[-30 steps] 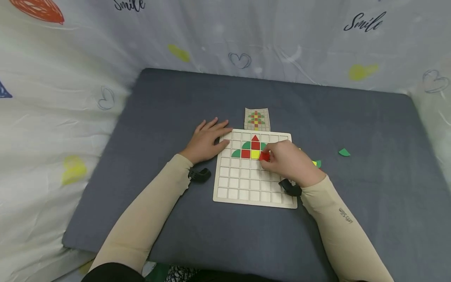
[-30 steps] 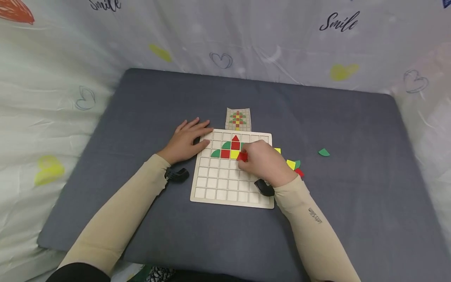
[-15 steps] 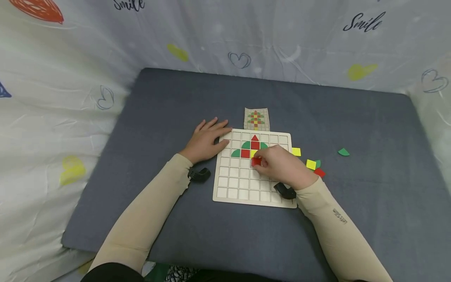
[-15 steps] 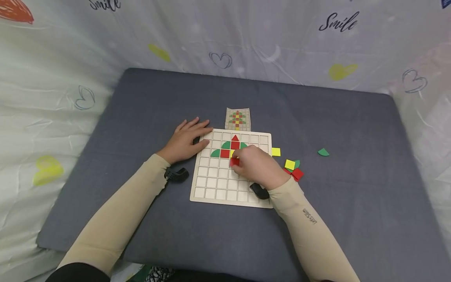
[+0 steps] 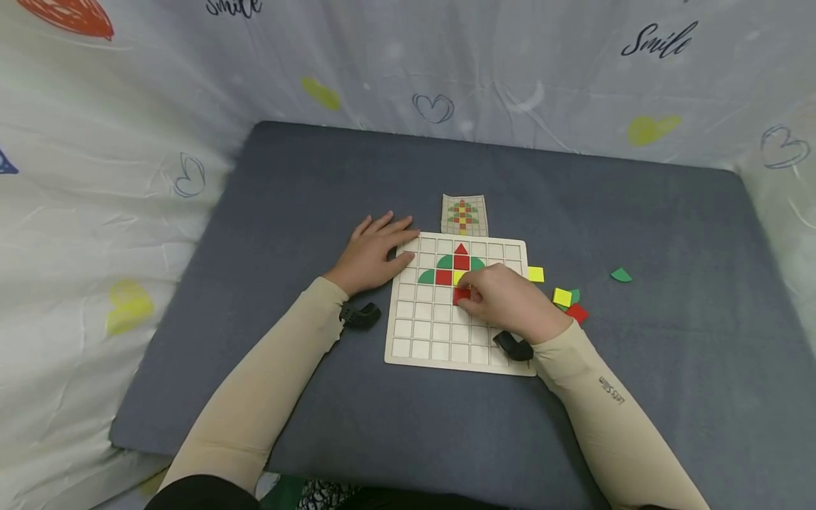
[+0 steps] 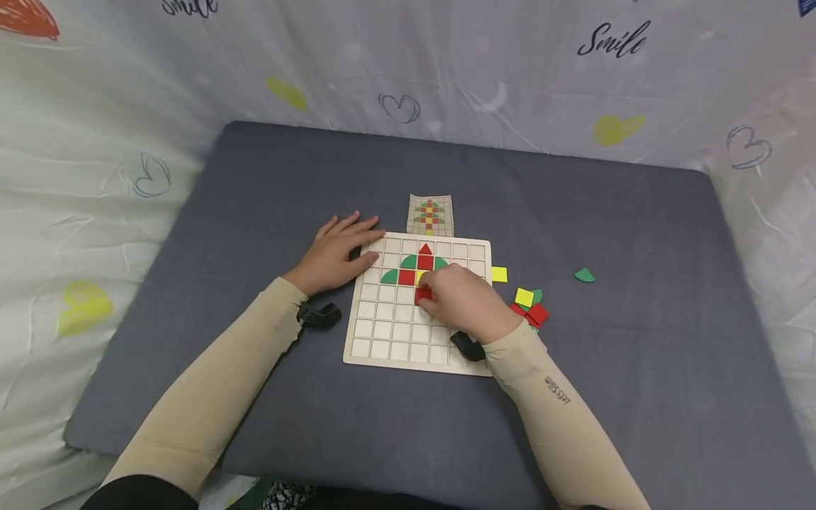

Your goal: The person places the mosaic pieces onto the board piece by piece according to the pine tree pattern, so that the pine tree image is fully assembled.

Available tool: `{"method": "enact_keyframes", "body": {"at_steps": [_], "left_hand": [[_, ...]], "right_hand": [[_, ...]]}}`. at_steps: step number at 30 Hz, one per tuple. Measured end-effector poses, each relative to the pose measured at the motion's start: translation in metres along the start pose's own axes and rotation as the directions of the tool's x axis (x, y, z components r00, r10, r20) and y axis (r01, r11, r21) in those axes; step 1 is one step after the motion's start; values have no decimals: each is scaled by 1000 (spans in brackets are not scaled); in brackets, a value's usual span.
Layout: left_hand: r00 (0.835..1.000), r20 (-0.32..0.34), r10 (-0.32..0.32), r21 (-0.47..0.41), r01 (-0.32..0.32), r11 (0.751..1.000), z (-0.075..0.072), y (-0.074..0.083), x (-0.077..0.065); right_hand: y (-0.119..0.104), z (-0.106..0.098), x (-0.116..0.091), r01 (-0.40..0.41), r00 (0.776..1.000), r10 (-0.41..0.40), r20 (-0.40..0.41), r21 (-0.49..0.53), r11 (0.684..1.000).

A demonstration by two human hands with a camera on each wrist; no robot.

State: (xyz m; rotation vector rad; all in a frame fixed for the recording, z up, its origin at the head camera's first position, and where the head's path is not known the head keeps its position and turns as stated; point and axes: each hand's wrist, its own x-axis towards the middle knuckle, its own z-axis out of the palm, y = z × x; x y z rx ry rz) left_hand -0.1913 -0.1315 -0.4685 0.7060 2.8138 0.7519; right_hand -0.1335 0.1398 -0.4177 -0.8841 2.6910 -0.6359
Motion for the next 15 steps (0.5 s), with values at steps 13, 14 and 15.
{"method": "enact_keyframes", "body": {"at_steps": [13,14,15], "left_hand": [[1000,6,-2,4,2,1000,0,-1,0],[1000,5,-3,5,3,1000,0,0,0],[1000,5,-3,5,3,1000,0,0,0]], "right_hand": [[0,1,1,-31,1000,31,1,-28,999],[0,1,1,-30,1000,30,-1,-31,999],[0,1,1,-28,1000,28,-4,-33,999]]}}
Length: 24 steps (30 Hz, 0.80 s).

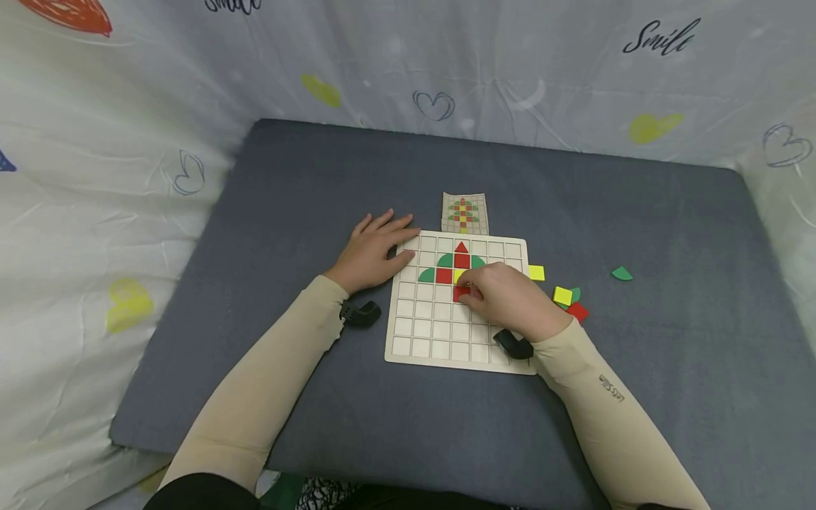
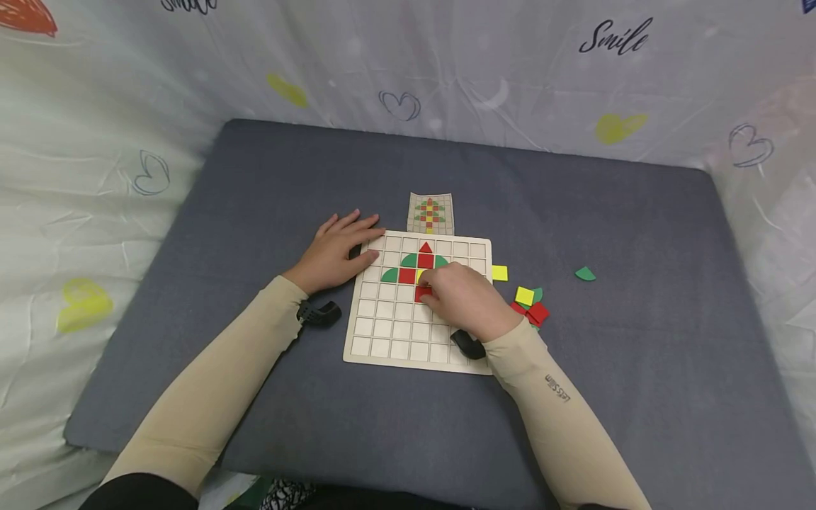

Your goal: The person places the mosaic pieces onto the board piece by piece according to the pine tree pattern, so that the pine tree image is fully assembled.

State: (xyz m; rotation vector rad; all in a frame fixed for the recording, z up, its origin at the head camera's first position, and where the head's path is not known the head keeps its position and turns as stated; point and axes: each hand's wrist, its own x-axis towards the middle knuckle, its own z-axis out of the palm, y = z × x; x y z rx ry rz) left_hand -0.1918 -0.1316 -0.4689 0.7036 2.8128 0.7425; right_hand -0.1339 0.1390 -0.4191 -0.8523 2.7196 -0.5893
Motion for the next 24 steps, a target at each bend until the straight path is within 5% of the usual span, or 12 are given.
{"method": "enact_keyframes", "body": {"at_steps": [24], "left_hand": [[1000,-8,-3,4,3,1000,1,-1,0]], "right_hand": [[0,3,-2,18,999,-20,-43,-44,999]]}}
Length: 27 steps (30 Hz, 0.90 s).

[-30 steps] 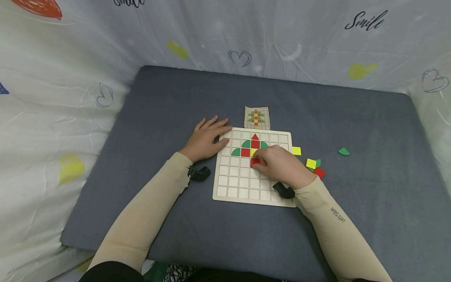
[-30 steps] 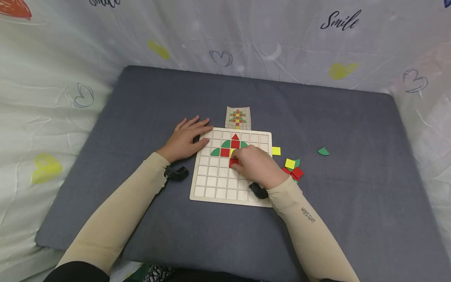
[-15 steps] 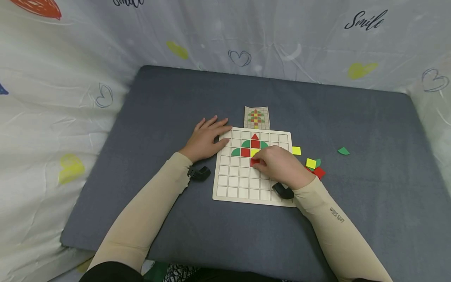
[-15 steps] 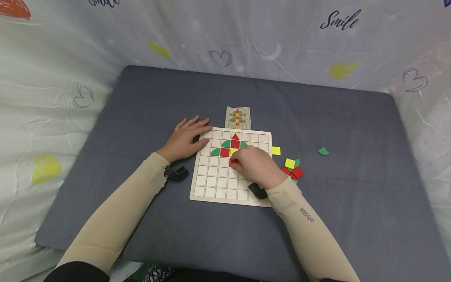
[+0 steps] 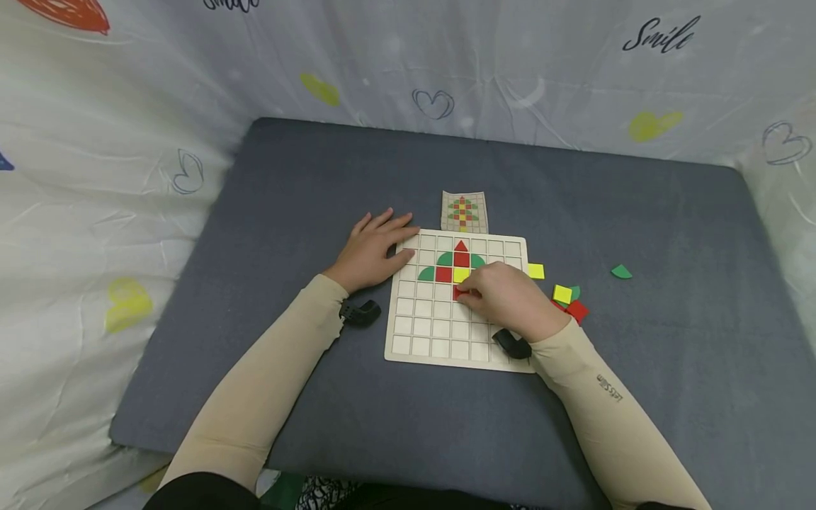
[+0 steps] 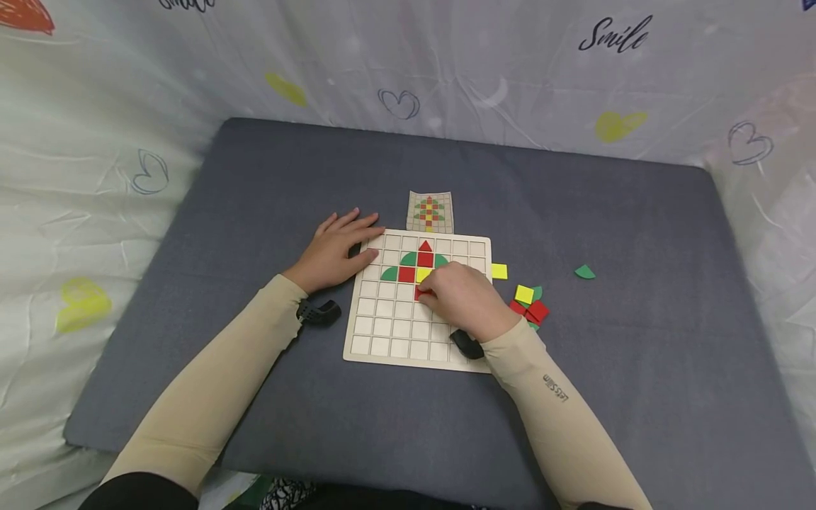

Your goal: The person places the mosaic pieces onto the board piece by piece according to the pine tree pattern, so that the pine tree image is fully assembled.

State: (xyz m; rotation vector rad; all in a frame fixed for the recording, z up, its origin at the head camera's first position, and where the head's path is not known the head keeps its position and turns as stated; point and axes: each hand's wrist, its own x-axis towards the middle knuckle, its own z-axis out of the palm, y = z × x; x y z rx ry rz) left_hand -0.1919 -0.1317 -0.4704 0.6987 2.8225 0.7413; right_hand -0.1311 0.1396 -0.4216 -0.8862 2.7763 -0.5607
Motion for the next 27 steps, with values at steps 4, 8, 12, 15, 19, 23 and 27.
{"method": "enact_keyframes", "body": {"at_steps": [4,8,12,15,19,23,27], "left_hand": [[1000,-1,3,-1,-3,1000,0,0,0],[1000,2,4,0,-4,1000,-1,0,1],[1000,1,8,-2,-8,1000,-1,0,1],[1000,-2,9,-3,-9,1000,-2,-1,0],[1000,-4,5,-6,-5,1000,-4,-2,-2],[1000,-2,0,-11,0,1000,-4,0,-2],[1000,6,0,-7,0,1000,-2,1,-1]], "right_hand": [[0,0,1,-10,1000,10,8,6,1000],[0,-2,0,-19,1000,19,18,1,1000],[-1,-6,-2,-40,999,40,27,-9,999],[-1,-9,-1,-50,998,50,35,-7,999],[-2,-14,-2,-61,997,61,44,2,998],[-4,-23,-7,-80,996,79,50,9,997],[-3,-31,-17,-106,994,104,43,37,994]]}}
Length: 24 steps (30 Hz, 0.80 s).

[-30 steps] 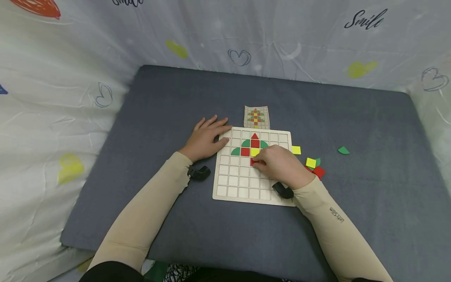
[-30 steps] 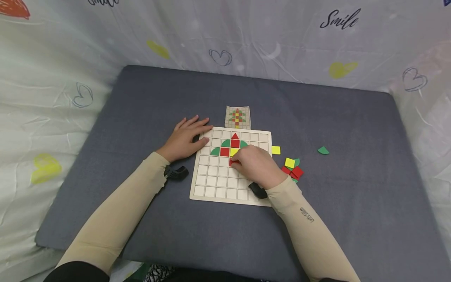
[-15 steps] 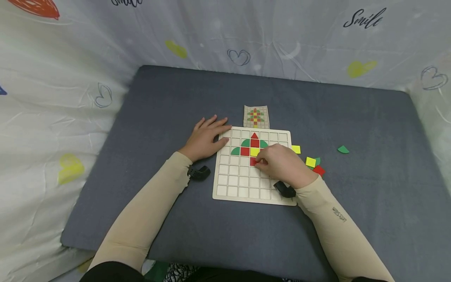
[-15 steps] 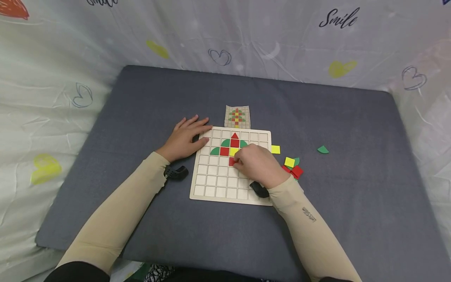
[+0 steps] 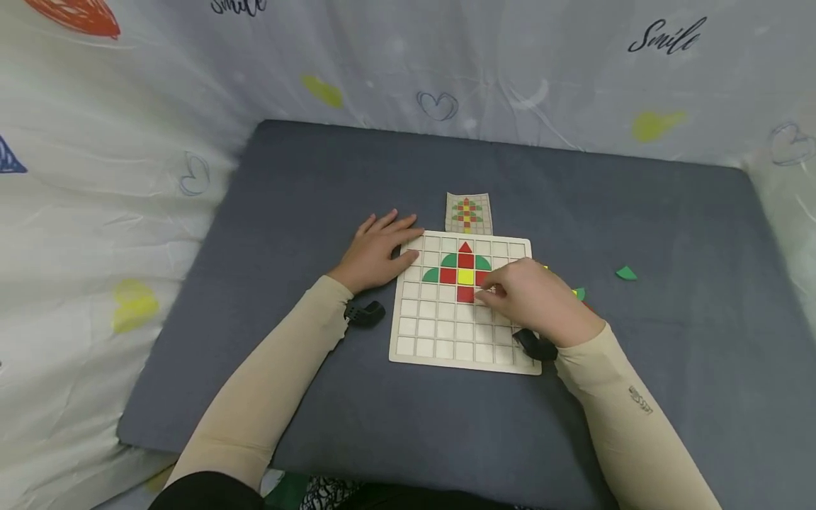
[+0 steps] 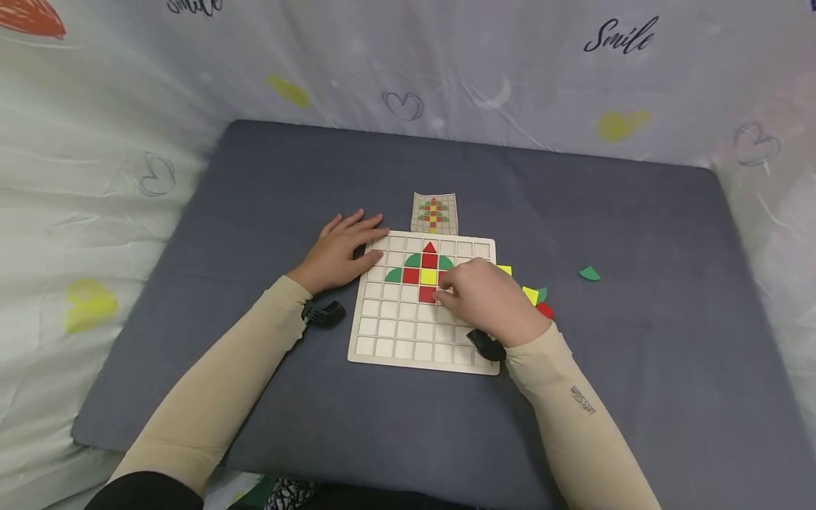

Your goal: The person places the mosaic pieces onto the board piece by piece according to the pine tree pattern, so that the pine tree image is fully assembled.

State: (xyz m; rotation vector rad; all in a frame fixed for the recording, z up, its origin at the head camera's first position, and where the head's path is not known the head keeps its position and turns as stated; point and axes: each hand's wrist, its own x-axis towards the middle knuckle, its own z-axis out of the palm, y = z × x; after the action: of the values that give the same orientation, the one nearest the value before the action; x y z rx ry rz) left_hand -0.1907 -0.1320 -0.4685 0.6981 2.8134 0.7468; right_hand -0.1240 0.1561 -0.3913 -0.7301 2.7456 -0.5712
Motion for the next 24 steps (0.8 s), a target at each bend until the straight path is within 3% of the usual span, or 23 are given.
{"method": "enact_keyframes", "body": {"at_steps": [8,13,24], "left_hand": [[1000,4,10,4,-10,1000,5,-1,1],[1000,1,9,0,-9,1000,3,-1,1],[1000,-7,5,0,-5,1000,1,-2,1]], "right_hand": [[26,-10,-19,-94,995,95,-22,14,995],[43,-19,-31,-112,992,113,-51,13,994],[79,-33,-57,-227,970,227,-84,5,974]]}}
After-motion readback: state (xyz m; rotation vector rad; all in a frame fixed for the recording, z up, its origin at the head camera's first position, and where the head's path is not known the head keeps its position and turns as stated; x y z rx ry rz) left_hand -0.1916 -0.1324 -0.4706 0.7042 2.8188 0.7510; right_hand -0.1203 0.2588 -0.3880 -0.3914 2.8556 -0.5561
